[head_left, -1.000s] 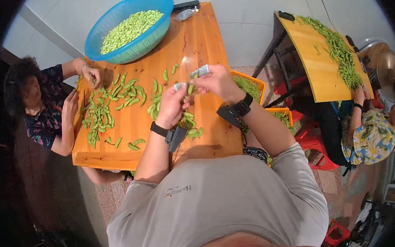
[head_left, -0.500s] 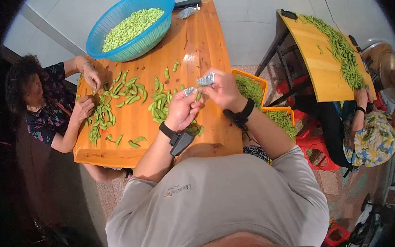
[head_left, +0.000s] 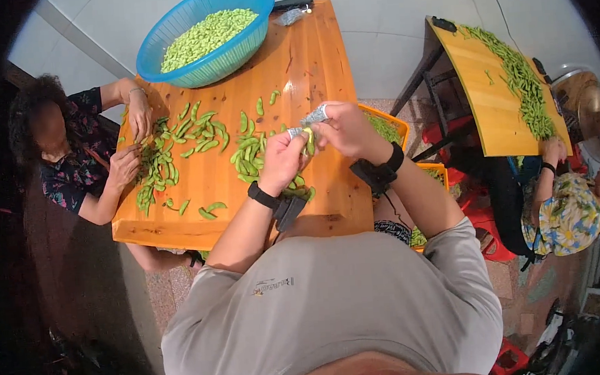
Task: The person shells edamame pods by hand, dropping the beans into a blue bowl and placing the empty pods in a pile on the table.
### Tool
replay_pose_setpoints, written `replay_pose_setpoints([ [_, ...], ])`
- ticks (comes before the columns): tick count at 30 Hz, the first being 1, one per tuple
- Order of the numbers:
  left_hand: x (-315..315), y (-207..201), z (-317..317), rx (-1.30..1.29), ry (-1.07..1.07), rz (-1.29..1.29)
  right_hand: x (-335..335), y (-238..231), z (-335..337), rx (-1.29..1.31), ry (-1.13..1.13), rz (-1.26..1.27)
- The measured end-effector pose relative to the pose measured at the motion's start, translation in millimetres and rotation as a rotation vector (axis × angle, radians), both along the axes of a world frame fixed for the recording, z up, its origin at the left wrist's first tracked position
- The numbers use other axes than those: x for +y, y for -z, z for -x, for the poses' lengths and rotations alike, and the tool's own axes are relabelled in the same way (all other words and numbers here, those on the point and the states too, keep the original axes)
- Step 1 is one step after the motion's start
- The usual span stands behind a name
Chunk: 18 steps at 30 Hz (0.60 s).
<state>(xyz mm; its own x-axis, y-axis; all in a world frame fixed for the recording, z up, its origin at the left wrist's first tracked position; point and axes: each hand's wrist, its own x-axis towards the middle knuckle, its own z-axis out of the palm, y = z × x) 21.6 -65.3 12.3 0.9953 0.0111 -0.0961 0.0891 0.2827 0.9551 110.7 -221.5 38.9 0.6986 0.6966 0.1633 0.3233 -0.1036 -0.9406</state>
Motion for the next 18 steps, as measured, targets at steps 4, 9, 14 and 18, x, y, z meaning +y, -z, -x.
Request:
replay_pose_setpoints([
  [4, -0.7, -3.1, -4.1, 0.043, -0.009, 0.094, 5.7, 8.2, 0.3, -0.142, 0.113, 0.003],
  [9, -4.3, 3.0, -10.3, 0.106, -0.140, 0.407, 11.6, 27.1, 5.9, -0.347, 0.306, -0.147],
  [14, -6.0, -3.8, -10.4, 0.188, -0.297, 0.495, 2.1, 42.3, 12.9, -0.492, 0.284, 0.039],
  [18, -1.6, 9.7, -9.6, 0.110, -0.144, 0.470, -1.4, 36.4, 8.3, -0.135, 0.187, -0.075],
])
